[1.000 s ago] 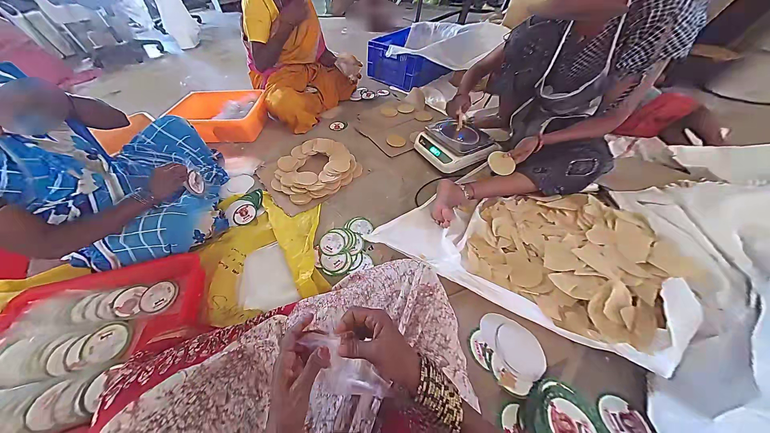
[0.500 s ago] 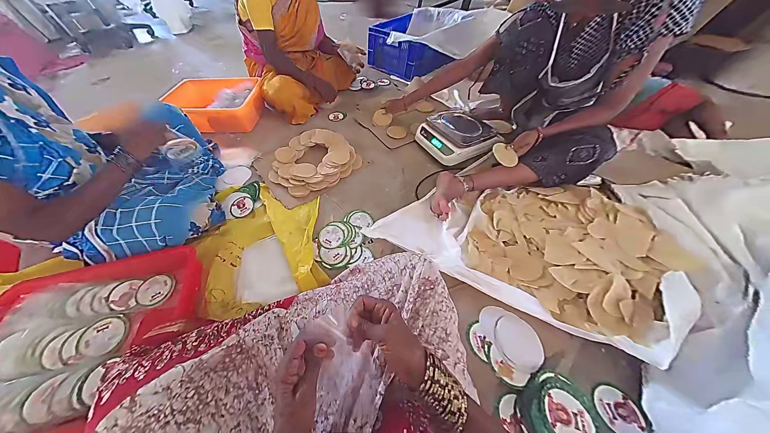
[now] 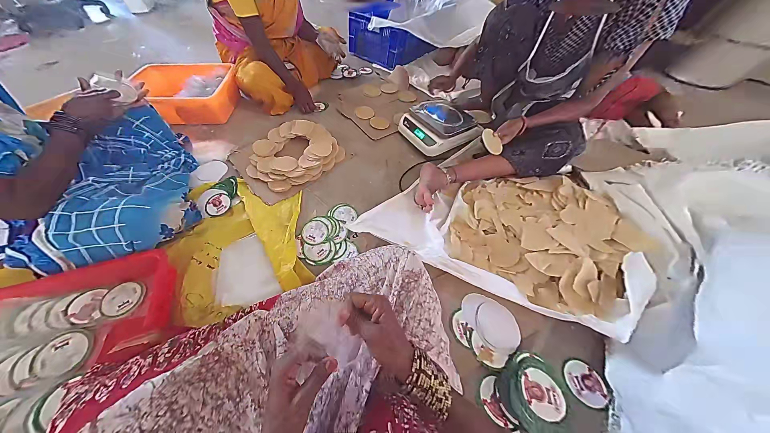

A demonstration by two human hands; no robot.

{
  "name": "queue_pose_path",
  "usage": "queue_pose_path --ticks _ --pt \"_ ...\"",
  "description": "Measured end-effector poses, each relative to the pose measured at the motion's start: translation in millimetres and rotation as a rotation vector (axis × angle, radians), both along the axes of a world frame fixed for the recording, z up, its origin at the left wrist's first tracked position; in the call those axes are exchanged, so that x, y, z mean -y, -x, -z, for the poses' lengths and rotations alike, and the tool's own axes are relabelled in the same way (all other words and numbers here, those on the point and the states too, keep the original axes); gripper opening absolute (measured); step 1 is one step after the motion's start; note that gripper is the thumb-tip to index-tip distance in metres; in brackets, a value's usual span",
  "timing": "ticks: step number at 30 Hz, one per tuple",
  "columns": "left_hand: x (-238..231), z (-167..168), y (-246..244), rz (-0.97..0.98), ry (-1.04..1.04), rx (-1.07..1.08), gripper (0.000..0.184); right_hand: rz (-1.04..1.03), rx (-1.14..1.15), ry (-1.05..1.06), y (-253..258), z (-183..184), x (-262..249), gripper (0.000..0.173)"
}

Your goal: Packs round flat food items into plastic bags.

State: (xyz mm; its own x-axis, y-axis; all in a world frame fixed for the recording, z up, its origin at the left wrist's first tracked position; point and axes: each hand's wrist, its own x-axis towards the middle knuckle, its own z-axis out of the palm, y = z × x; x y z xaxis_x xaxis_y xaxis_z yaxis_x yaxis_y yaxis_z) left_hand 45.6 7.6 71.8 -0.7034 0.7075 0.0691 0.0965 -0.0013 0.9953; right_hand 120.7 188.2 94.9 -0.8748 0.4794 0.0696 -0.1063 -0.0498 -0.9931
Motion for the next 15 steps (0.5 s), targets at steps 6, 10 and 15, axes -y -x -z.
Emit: queue_pose_path --ticks 6,10,15 --pt "-11.9 -1.5 1.5 0.172 -0.126 0.151 0.025 0.155 -0.194 -0.384 -4.6 1.4 -1.1 0.024" --pt "-27.6 0.1 -7.1 0.074 -0.172 0.197 0.014 0.122 -0.262 -0.292 -14.6 -3.9 -0.1 0.012" --pt "-22.4 3.0 -6.9 -0.099 -0.107 0.024 0.014 0.434 0.078 -0.186 -67.9 17.1 -56.8 0.021"
